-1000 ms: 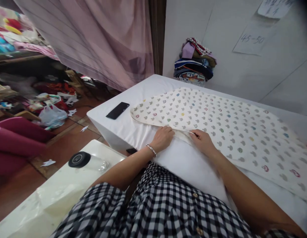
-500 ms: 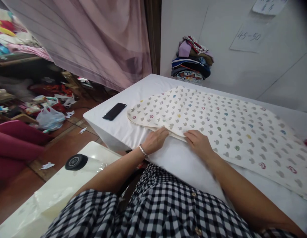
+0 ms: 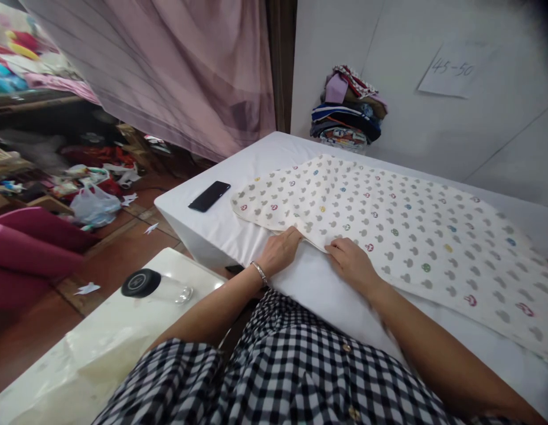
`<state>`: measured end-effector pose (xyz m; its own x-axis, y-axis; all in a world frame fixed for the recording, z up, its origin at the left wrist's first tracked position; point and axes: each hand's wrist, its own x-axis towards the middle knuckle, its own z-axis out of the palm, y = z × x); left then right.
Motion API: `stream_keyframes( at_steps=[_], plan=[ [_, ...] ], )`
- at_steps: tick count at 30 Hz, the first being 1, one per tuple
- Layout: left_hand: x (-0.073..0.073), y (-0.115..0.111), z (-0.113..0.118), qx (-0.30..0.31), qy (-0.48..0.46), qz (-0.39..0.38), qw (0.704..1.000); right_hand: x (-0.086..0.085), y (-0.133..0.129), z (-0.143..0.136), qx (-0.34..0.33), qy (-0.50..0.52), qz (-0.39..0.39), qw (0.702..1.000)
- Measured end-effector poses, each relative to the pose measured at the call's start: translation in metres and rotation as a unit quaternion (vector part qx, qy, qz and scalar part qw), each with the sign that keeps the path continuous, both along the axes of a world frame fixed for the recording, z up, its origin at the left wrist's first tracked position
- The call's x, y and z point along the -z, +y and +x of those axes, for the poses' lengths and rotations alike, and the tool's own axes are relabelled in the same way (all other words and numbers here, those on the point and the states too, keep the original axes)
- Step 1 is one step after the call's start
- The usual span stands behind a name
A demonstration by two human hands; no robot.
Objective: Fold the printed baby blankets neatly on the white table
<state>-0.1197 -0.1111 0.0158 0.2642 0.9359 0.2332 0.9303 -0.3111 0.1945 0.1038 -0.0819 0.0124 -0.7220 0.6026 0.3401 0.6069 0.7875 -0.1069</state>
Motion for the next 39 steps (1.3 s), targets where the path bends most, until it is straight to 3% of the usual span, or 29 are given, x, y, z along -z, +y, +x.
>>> stream_keyframes(
  at_steps=[9, 15, 19, 24, 30, 34, 39],
  plan=[
    [0.001, 0.001, -0.004, 0.027, -0.032, 0.022, 0.999, -0.005, 0.001, 0.003, 0.004, 0.009, -0.02, 1.0],
    [-0.005, 0.003, 0.003, -0.016, 0.058, -0.005, 0.998, 0.0, 0.0, 0.007, -0.027, -0.018, -0.013, 0.999],
    [-0.013, 0.002, 0.002, -0.047, 0.061, 0.003, 0.997, 0.007, 0.002, 0.012, -0.032, 0.015, 0.016, 0.999],
    [-0.003, 0.002, -0.008, -0.09, 0.075, -0.042, 0.992, 0.015, 0.003, 0.011, -0.058, 0.004, 0.025, 0.998],
    [0.0, 0.009, -0.026, -0.138, 0.076, -0.056, 0.986, 0.018, 0.001, 0.008, -0.03, -0.027, 0.024, 0.999],
    [-0.007, 0.01, -0.033, -0.119, 0.073, -0.046, 0.989, 0.018, 0.001, -0.005, 0.013, -0.071, 0.058, 0.996],
    [-0.014, 0.006, -0.039, -0.076, 0.06, -0.047, 0.994, 0.012, 0.005, -0.047, 0.019, -0.119, 0.1, 0.988]
  ],
)
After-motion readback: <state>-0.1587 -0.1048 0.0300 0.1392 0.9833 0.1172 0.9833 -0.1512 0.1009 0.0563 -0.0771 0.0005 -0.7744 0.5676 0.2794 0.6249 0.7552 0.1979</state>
